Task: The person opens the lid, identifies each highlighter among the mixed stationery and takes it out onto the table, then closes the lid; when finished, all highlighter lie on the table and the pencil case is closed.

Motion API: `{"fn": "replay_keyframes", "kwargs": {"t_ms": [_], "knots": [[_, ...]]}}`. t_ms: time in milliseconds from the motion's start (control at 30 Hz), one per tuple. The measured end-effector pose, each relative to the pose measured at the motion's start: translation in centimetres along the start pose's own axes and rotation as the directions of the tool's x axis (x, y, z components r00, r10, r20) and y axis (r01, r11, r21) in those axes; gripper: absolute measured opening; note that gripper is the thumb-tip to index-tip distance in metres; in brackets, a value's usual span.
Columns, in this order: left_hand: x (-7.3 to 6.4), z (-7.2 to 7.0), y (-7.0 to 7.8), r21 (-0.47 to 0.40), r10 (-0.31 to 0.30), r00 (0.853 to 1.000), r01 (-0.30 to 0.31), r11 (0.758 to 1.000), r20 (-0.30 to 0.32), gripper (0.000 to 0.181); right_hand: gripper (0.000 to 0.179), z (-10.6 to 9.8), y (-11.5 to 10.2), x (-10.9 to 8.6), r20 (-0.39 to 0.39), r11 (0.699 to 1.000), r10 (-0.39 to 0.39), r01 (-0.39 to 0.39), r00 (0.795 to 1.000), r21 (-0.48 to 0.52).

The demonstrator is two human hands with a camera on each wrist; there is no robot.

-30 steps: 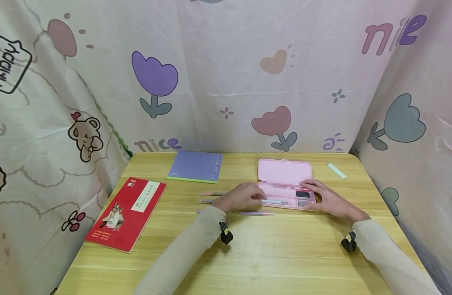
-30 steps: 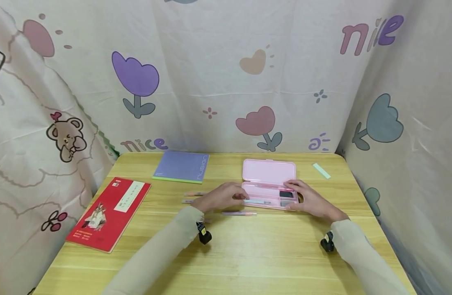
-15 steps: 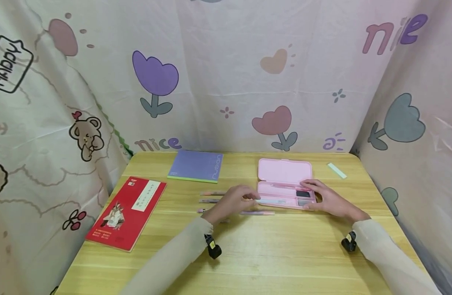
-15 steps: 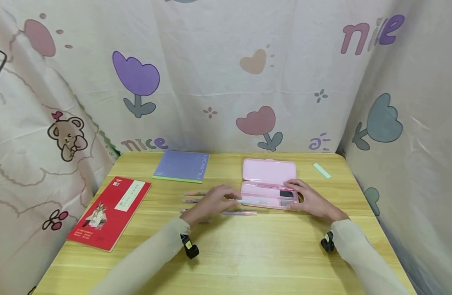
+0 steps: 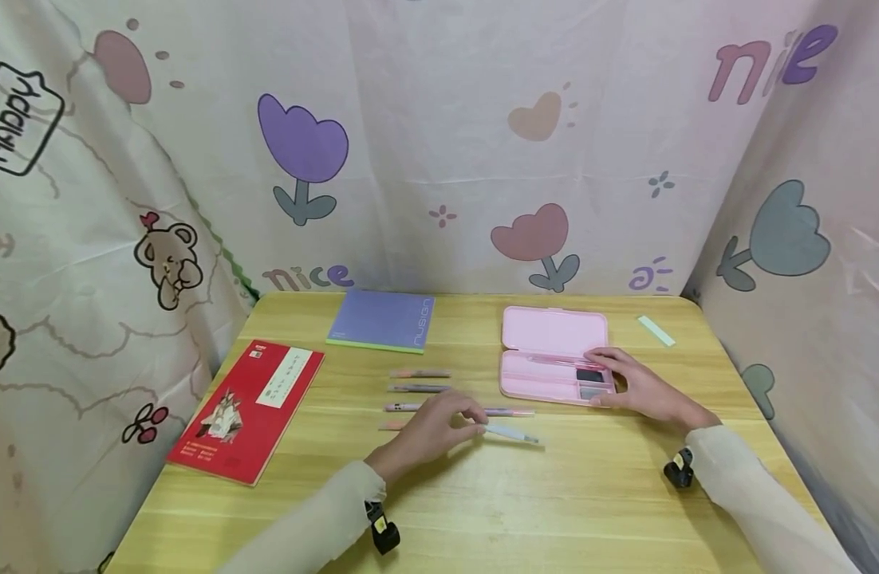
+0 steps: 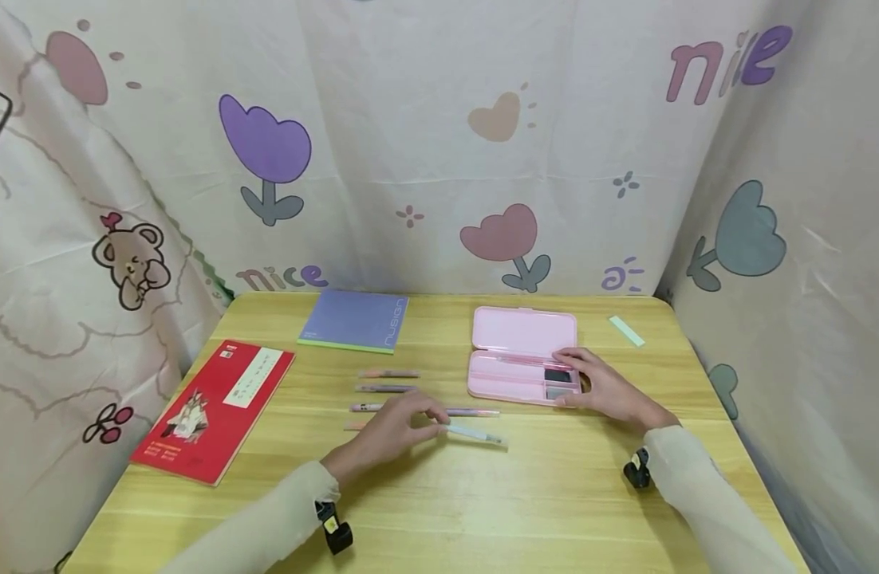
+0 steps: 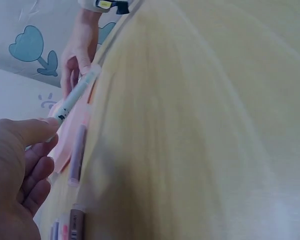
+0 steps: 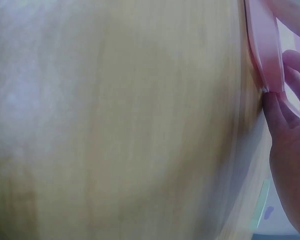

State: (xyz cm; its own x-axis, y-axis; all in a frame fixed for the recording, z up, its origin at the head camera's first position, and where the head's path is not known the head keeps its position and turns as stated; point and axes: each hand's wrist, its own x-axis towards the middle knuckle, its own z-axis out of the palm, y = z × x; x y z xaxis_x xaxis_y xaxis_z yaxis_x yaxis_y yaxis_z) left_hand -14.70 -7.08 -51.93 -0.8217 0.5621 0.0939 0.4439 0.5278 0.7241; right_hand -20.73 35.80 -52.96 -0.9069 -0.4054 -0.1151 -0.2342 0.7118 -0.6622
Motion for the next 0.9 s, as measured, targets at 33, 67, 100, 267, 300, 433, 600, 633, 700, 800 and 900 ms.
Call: {"fn": "replay_keyframes", "kwargs": {"t_ms": [33,67,100,267,300,433,600,633,700,800,900], "knots": [[-0.2,0.1,0.0,0.009,-0.003,1.0,0.003,1.0,0.003,0.008,0.091,0.0,0.0,0.0,0.0,1.0,0.003,-0.003,1.0,0.0],[-0.3,0.2,0.0,0.019,-0.005,1.0,0.005,1.0,0.007,0.007,0.091,0.0,0.0,0.0,0.0,1.0,0.003,-0.003,1.0,-0.003],[-0.4,0.3,-0.1,0.026,-0.004,1.0,0.003,1.0,0.013,0.007,0.091,0.0,-0.1,0.0,0.0,1.0,0.003,-0.003,1.0,-0.006],[-0.8,0.6,0.0,0.057,-0.003,0.999,0.001,0.998,0.047,0.007,0.091,0.0,-0.2,0.0,0.002,1.0,-0.004,0.004,1.0,-0.022],[-0.8,0.6,0.0,0.067,-0.001,0.999,-0.003,0.998,0.05,0.007,0.092,0.0,-0.2,0.0,0.002,1.0,-0.002,0.002,1.0,-0.023],[-0.9,0.7,0.1,0.145,0.023,0.998,-0.032,0.989,0.062,0.012,0.092,-0.1,-0.2,0.0,0.002,1.0,0.012,-0.012,1.0,-0.023],[-0.9,0.9,0.0,0.256,0.081,0.995,-0.094,0.962,0.061,0.012,0.091,0.0,-0.2,0.1,-0.001,1.0,-0.006,0.006,1.0,-0.019],[-0.9,0.9,0.0,0.275,0.091,0.994,-0.103,0.956,0.057,0.012,0.09,0.0,-0.2,0.1,-0.002,1.0,-0.014,0.014,1.0,-0.018],[-1.0,1.0,0.0,0.317,0.11,0.993,-0.119,0.941,0.048,0.011,0.09,0.0,-0.2,0.1,-0.003,0.999,-0.027,0.027,1.0,-0.018],[-1.1,1.0,-0.2,0.379,0.129,0.991,-0.136,0.916,0.043,0.01,0.089,-0.1,-0.2,0.0,-0.002,0.999,-0.03,0.03,1.0,-0.024],[-1.2,0.9,-0.3,0.419,0.14,0.989,-0.143,0.897,0.038,0.009,0.09,-0.1,-0.2,0.0,-0.002,0.999,-0.023,0.023,1.0,-0.027]]}}
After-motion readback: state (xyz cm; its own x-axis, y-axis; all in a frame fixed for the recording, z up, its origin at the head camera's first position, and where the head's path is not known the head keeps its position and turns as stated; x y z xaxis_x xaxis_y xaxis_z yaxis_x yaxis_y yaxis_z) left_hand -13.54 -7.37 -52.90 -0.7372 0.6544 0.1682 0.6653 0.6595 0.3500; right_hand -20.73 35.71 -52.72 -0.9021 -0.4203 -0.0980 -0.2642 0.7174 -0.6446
